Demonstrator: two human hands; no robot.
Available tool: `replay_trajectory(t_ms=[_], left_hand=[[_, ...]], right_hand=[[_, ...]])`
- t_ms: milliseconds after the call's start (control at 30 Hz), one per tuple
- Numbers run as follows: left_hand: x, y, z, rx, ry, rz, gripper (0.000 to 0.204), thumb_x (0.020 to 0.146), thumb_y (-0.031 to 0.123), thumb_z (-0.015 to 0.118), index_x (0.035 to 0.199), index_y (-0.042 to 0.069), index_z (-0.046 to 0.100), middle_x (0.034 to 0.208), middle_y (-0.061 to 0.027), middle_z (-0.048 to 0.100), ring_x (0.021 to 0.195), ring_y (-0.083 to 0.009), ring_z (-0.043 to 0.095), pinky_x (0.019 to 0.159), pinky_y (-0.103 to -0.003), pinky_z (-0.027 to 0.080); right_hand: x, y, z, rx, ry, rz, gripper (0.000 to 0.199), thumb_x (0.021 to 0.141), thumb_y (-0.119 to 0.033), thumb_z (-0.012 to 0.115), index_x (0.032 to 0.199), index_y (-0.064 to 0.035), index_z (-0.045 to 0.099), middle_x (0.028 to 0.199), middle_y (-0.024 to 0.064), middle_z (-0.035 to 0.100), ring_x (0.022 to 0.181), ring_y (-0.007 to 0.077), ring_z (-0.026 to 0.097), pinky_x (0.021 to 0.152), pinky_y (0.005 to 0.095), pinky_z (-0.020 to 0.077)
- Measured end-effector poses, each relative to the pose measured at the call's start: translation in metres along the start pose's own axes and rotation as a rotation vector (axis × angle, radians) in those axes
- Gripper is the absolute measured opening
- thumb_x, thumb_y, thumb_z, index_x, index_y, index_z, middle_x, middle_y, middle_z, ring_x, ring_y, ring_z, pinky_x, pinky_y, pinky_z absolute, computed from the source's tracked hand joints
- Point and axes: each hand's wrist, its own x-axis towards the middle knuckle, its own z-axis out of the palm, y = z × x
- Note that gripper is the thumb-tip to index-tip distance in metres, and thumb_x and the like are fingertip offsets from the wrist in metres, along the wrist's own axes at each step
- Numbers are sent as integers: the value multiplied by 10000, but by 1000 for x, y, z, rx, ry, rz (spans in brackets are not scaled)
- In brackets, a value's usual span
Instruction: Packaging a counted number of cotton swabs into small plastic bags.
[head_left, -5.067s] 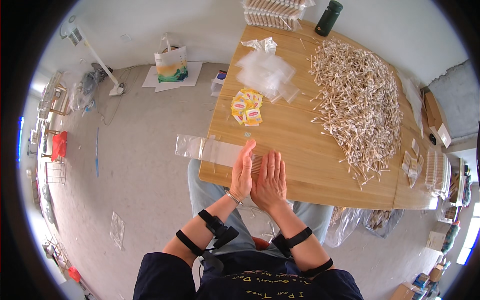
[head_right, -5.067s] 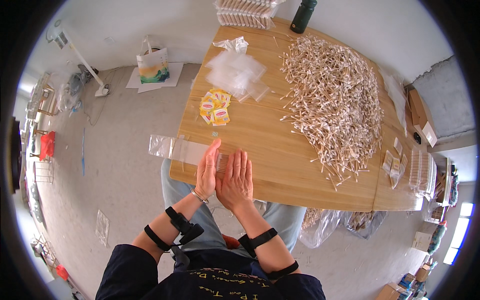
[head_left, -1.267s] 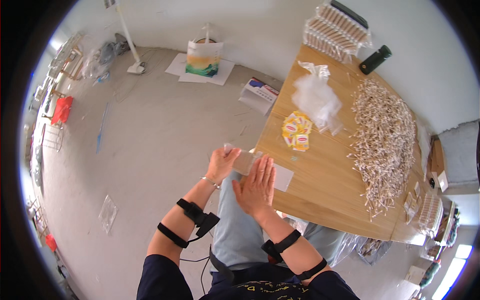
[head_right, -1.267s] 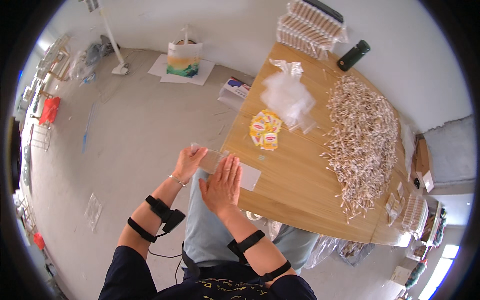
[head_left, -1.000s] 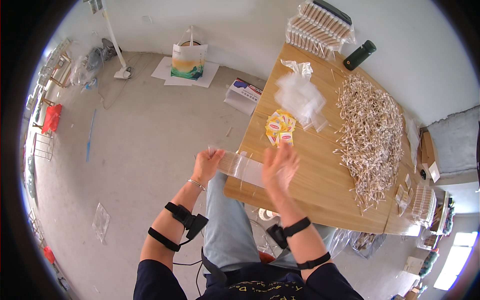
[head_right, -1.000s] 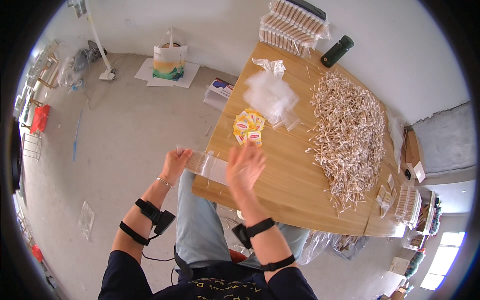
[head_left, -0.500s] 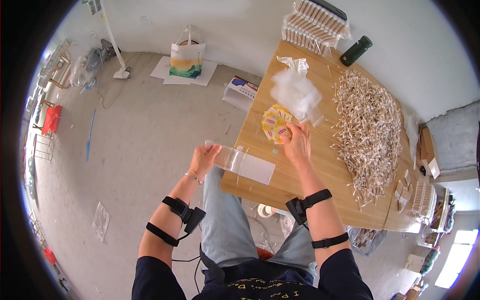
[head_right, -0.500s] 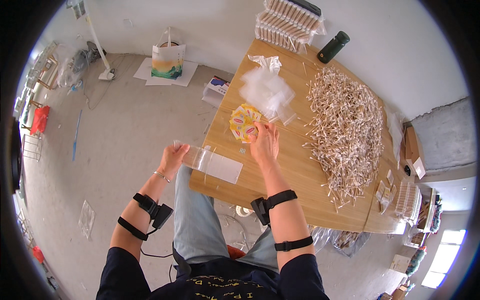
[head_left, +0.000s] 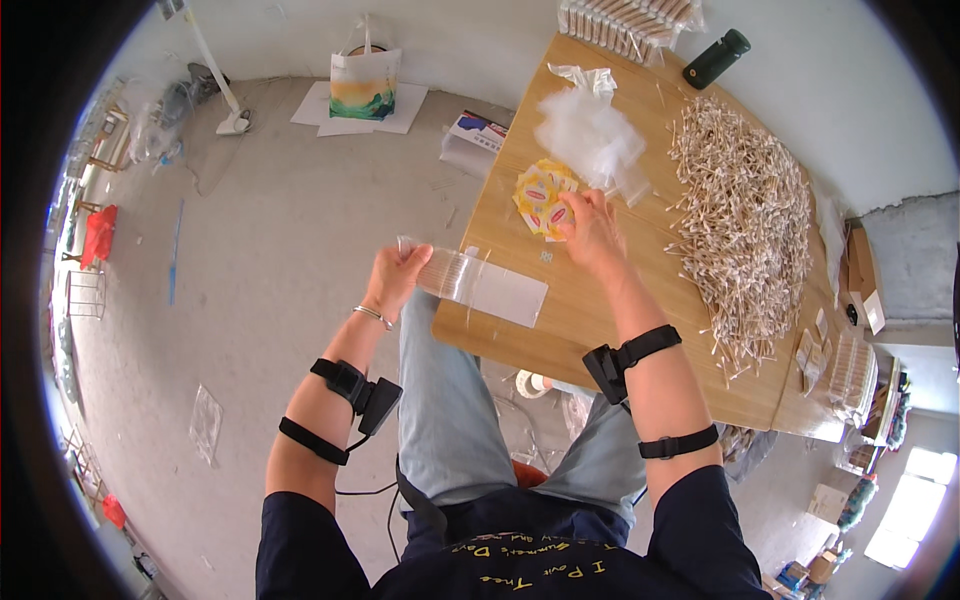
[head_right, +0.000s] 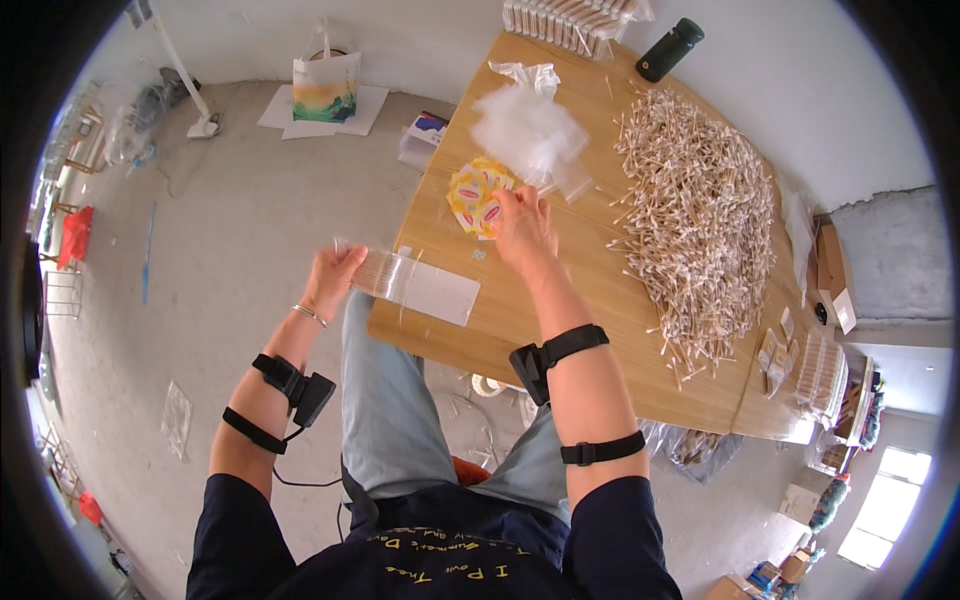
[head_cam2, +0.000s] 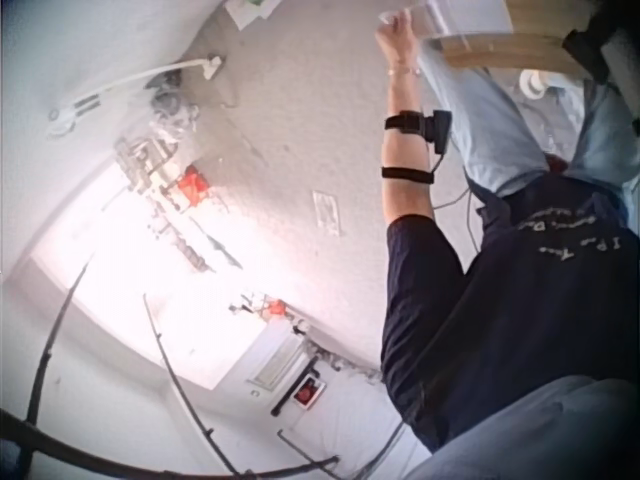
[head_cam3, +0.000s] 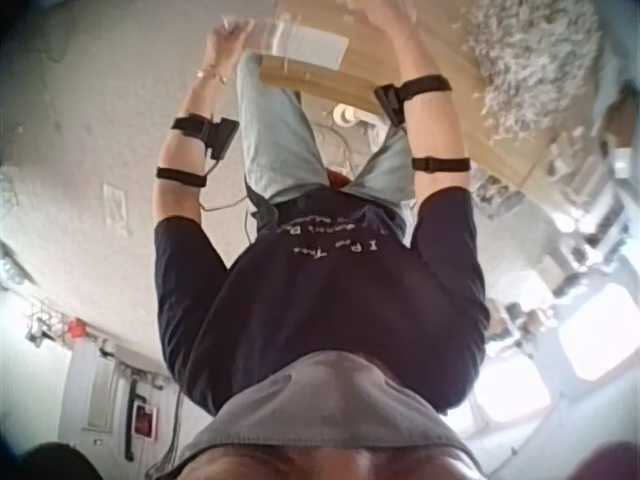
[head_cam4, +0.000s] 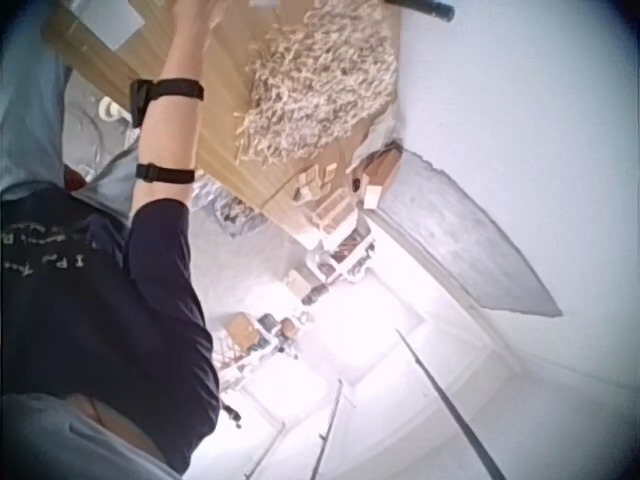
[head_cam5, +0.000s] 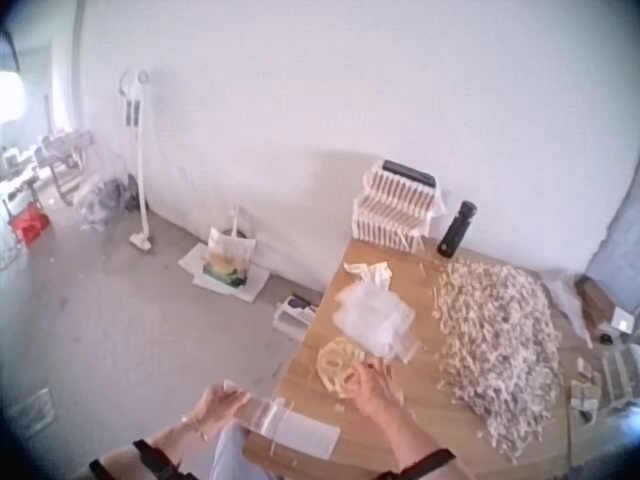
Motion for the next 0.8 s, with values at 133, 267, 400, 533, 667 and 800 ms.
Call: replay_trajectory(t_ms=[133,267,400,533,667,800], left_hand=[[-2,-2,-1,20,14,20,272,926,255,626,879,-8,678,760,32,583,707,-72,487,629,-260,412],[-1,-3,0,-9,7,23,264,925,243,626,863,-9,673,745,40,577,689,-65,481,612,-253,409],[-1,-1,2,-22,9,27,261,923,237,628,851,-9,669,741,41,578,681,-62,483,606,-253,412],[0,-5,-2,-15,-14,6,258,926,249,631,882,-1,672,783,35,585,725,-70,507,661,-253,440],[-1,-4,0,-26,17,16,242,923,234,636,881,-2,674,783,30,601,715,-68,519,645,-249,443],[0,-5,0,10,25,27,242,923,232,635,876,-3,674,781,24,613,715,-68,529,641,-251,445]], right_hand=[[2,-2,1,5,26,-19,431,794,-129,704,1198,-139,554,1201,80,504,1125,300,498,940,416,450],[5,3,-2,151,48,8,342,765,-115,723,1076,-105,581,1106,75,560,1110,284,509,913,410,462],[7,11,-7,206,39,33,237,736,-107,742,937,-71,620,982,71,611,954,255,586,821,380,499],[-4,18,-20,366,20,70,174,749,-77,732,877,-35,622,879,80,644,769,187,628,659,320,520],[-28,10,-28,959,63,202,116,803,-12,675,899,9,613,807,82,660,663,127,635,572,250,533],[-59,-24,-11,1274,-84,420,124,838,-22,651,937,37,605,820,93,664,655,160,663,605,262,577]])
